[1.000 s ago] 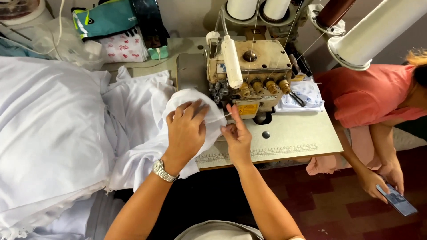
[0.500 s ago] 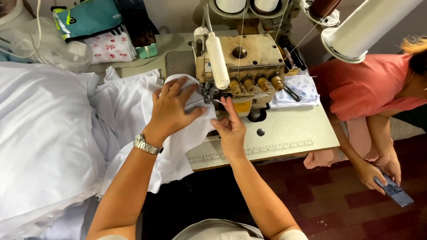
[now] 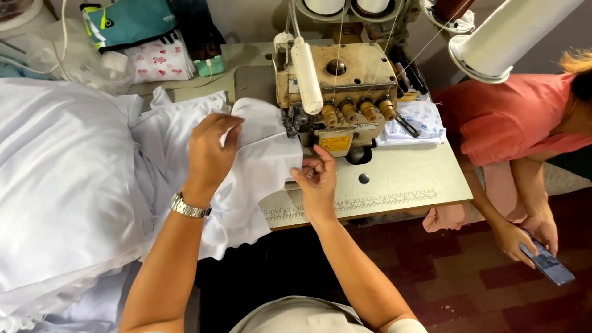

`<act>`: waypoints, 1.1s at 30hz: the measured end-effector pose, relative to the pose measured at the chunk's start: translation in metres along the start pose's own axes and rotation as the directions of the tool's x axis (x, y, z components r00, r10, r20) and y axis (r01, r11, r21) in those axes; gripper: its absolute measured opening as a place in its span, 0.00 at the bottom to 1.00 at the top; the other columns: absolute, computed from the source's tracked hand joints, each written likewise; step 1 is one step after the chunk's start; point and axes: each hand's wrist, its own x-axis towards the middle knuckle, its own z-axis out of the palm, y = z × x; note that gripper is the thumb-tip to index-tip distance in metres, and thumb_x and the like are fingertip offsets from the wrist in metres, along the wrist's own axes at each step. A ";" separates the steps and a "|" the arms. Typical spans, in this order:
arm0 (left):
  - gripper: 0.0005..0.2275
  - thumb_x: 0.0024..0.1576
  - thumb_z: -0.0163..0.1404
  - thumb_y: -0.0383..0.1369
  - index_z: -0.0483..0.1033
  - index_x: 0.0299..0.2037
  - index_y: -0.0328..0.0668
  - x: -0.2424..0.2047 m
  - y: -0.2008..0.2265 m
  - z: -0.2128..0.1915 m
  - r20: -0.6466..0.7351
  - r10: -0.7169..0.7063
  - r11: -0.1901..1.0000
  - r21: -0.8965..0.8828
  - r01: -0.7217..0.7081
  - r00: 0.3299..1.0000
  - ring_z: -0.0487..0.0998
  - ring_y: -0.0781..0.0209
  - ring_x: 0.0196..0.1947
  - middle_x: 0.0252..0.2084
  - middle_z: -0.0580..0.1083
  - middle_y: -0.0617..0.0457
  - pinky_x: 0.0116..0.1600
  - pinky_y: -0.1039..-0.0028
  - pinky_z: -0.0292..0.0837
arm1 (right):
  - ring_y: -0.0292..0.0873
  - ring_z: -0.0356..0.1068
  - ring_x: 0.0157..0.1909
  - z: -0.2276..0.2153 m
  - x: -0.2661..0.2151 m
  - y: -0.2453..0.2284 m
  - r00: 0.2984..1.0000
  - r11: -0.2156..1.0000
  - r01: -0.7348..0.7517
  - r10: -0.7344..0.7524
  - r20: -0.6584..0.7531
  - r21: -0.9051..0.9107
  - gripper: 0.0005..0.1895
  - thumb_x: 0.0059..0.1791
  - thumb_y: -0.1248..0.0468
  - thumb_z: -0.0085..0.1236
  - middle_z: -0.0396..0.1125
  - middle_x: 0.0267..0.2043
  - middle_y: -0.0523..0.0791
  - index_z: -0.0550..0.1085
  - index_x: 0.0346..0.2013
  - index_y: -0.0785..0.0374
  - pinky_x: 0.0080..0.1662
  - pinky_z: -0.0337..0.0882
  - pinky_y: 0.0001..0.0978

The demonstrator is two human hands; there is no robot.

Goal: Picking up, unfolding, and inspecting white fabric pieces at a sewing workstation.

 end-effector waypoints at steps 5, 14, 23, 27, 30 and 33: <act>0.05 0.50 0.60 0.29 0.81 0.36 0.48 -0.040 0.016 -0.032 0.044 -0.135 0.981 0.143 0.128 0.990 0.80 0.58 0.32 0.31 0.75 0.56 0.37 0.71 0.75 | 0.30 0.61 0.30 -0.002 -0.009 -0.004 0.995 0.995 -0.097 0.098 -0.006 0.019 0.28 0.44 0.76 0.62 0.64 0.31 0.42 0.62 0.55 0.63 0.38 0.66 0.19; 0.10 0.57 0.47 0.36 0.76 0.47 0.49 -0.064 -0.027 -0.080 0.270 -0.634 0.770 0.308 0.559 0.724 0.77 0.45 0.37 0.36 0.77 0.45 0.42 0.57 0.73 | 0.32 0.65 0.27 -0.018 -0.018 0.005 0.967 0.968 -0.249 0.251 0.044 -0.044 0.09 0.46 0.72 0.61 0.63 0.24 0.41 0.74 0.41 0.65 0.34 0.71 0.21; 0.03 0.51 0.48 0.35 0.74 0.30 0.52 -0.068 0.058 -0.165 0.406 -0.678 0.500 0.866 -0.020 0.612 0.80 0.48 0.31 0.34 0.75 0.54 0.35 0.63 0.75 | 0.30 0.56 0.27 -0.019 -0.022 -0.008 0.955 0.956 -0.293 0.294 0.031 -0.031 0.07 0.47 0.68 0.62 0.56 0.20 0.37 0.73 0.25 0.61 0.37 0.62 0.19; 0.09 0.49 0.45 0.38 0.79 0.34 0.65 -0.086 0.025 -0.204 0.276 -0.552 0.218 0.959 -0.184 0.787 0.78 0.58 0.36 0.38 0.73 0.63 0.35 0.67 0.73 | 0.32 0.54 0.28 -0.015 -0.025 -0.025 0.940 0.942 -0.329 0.333 0.074 -0.068 0.11 0.48 0.65 0.60 0.55 0.19 0.35 0.71 0.22 0.56 0.43 0.59 0.24; 0.16 0.54 0.38 0.36 0.73 0.50 0.51 -0.037 0.083 -0.227 0.195 -0.811 0.419 0.851 0.316 0.552 0.78 0.33 0.41 0.39 0.79 0.40 0.47 0.52 0.71 | 0.32 0.51 0.23 -0.013 -0.028 -0.035 0.917 0.927 -0.353 0.370 0.147 -0.129 0.16 0.50 0.62 0.57 0.54 0.17 0.36 0.67 0.19 0.55 0.34 0.55 0.23; 0.10 0.61 0.41 0.30 0.72 0.49 0.41 -0.033 0.081 -0.237 0.171 -0.869 0.487 0.458 0.744 0.464 0.66 0.46 0.26 0.30 0.71 0.40 0.33 0.60 0.59 | 0.32 0.56 0.21 -0.012 -0.030 -0.041 0.882 0.916 -0.400 0.397 0.253 -0.040 0.14 0.50 0.66 0.56 0.54 0.16 0.37 0.67 0.21 0.56 0.28 0.53 0.21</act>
